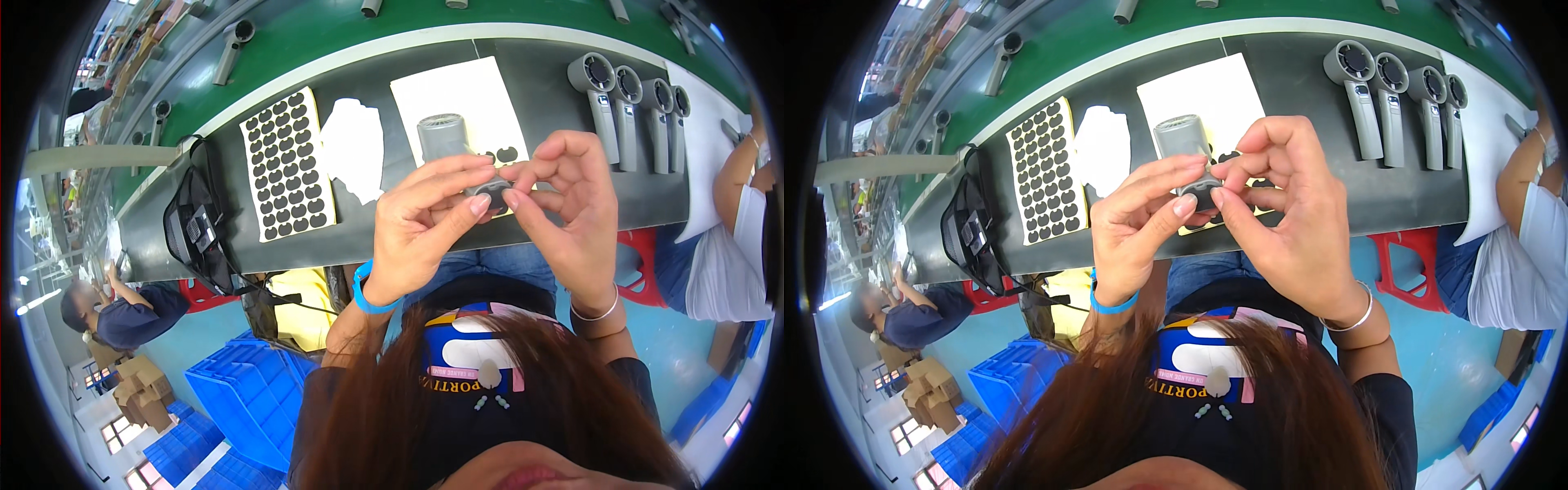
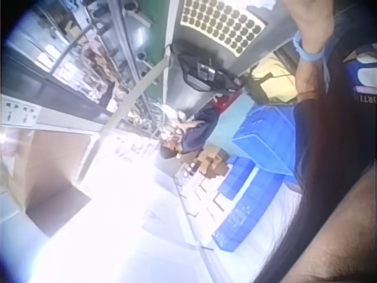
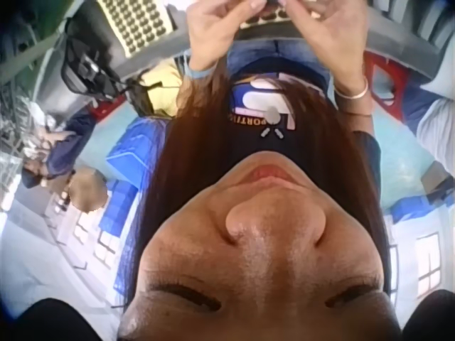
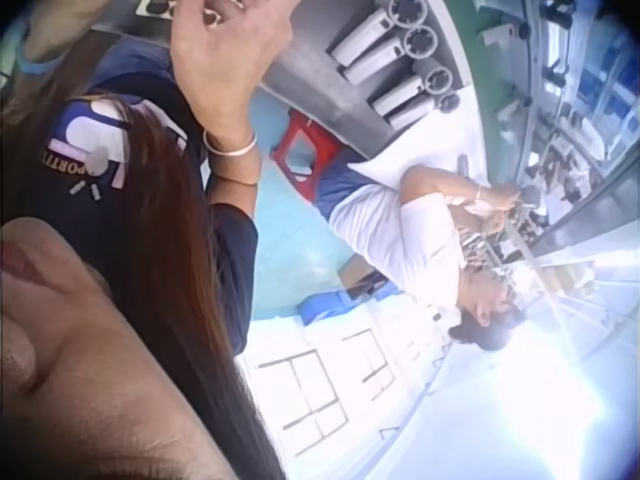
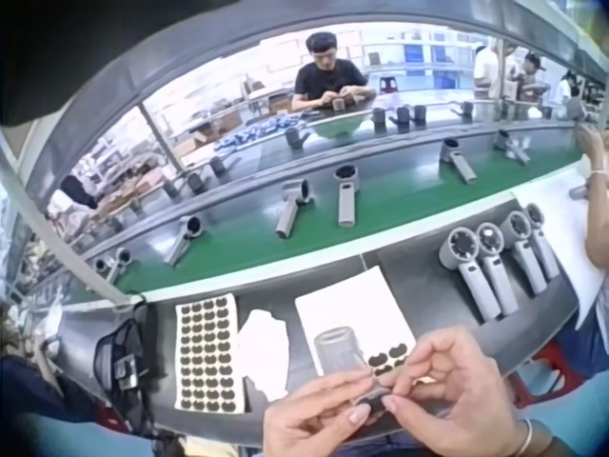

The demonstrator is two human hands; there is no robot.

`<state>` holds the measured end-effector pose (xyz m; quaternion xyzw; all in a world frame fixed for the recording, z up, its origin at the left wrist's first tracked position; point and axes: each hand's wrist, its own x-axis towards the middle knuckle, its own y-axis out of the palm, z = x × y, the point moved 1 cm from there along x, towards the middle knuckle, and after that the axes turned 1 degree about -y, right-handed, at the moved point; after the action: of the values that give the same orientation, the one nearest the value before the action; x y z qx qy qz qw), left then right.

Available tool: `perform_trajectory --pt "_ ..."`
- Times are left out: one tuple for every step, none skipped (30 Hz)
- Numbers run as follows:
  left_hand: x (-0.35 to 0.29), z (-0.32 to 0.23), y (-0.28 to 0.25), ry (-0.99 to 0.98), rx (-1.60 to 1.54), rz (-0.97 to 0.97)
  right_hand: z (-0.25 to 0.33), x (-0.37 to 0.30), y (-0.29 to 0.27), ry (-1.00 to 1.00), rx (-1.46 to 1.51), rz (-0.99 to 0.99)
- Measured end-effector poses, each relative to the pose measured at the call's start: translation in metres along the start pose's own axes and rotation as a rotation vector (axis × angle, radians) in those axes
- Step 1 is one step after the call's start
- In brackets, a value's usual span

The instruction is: Apply small circular adhesive pads to the bottom of cylindrical electronic components on a production line.

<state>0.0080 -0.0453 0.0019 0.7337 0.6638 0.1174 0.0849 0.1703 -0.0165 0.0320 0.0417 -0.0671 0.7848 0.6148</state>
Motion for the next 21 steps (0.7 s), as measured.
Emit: perform_trajectory --pt "0.0 0.0 0.001 0.003 0.005 -0.005 0.0 0.0 0.0 -0.001 -0.002 -0.003" --pt "0.0 0.0 0.002 0.004 0.004 -0.002 0.001 0.0 0.0 0.0 -0.012 -0.008" --pt "0.0 0.001 0.003 0.012 0.013 -0.012 0.001 0.0 0.0 0.001 -0.022 -0.014" --pt "-0.001 0.001 0.004 0.02 0.023 -0.022 0.002 0.0 0.0 -0.001 -0.023 -0.017" --pt "-0.001 0.002 0.005 0.021 0.022 -0.018 0.002 0.0 -0.001 0.004 -0.032 -0.018" --pt "-0.001 0.001 0.006 0.021 0.014 -0.026 0.003 0.0 -0.001 0.007 -0.041 -0.018" --pt "-0.001 0.001 0.007 0.021 0.006 -0.034 0.004 0.0 -0.002 0.005 -0.043 -0.021" --pt "-0.001 0.0 0.008 0.024 0.005 -0.031 0.004 0.0 -0.003 0.025 -0.054 -0.001" --pt "-0.001 0.0 0.009 0.015 0.008 -0.035 0.005 0.0 -0.003 0.049 -0.065 0.017" --pt "0.0 0.0 0.009 0.007 0.011 -0.039 0.006 -0.001 -0.003 0.047 -0.068 0.015" --pt "0.0 0.0 0.009 0.01 0.01 -0.037 0.007 -0.001 -0.003 0.054 -0.072 0.01" --pt "0.0 0.001 0.009 0.019 0.025 -0.031 0.007 -0.001 -0.003 0.063 -0.076 0.005" --pt "-0.001 0.001 0.008 0.029 0.04 -0.027 0.007 -0.001 -0.003 0.061 -0.078 0.005" --pt "-0.001 0.0 0.007 0.033 0.039 -0.027 0.007 0.0 -0.004 0.031 -0.127 0.03" --pt "0.0 -0.002 0.006 0.016 0.026 -0.043 0.006 0.001 -0.005 -0.002 -0.174 0.059" --pt "0.0 -0.004 0.004 -0.001 0.015 -0.061 0.002 0.004 -0.007 -0.008 -0.174 0.067" --pt "0.0 -0.005 0.001 0.008 0.015 -0.07 -0.003 0.008 -0.008 -0.064 -0.252 0.058" --pt "0.0 -0.006 -0.003 0.003 -0.005 -0.057 -0.009 0.012 -0.01 -0.122 -0.328 0.051" --pt "0.001 -0.005 -0.006 -0.002 -0.024 -0.045 -0.015 0.015 -0.009 -0.09 -0.245 0.08" --pt "0.001 -0.006 -0.008 0.01 -0.021 -0.058 -0.017 0.02 -0.005 -0.101 -0.242 0.095" --pt "0.0 -0.005 -0.01 0.001 -0.051 -0.058 -0.018 0.024 0.0 -0.066 -0.255 0.214"
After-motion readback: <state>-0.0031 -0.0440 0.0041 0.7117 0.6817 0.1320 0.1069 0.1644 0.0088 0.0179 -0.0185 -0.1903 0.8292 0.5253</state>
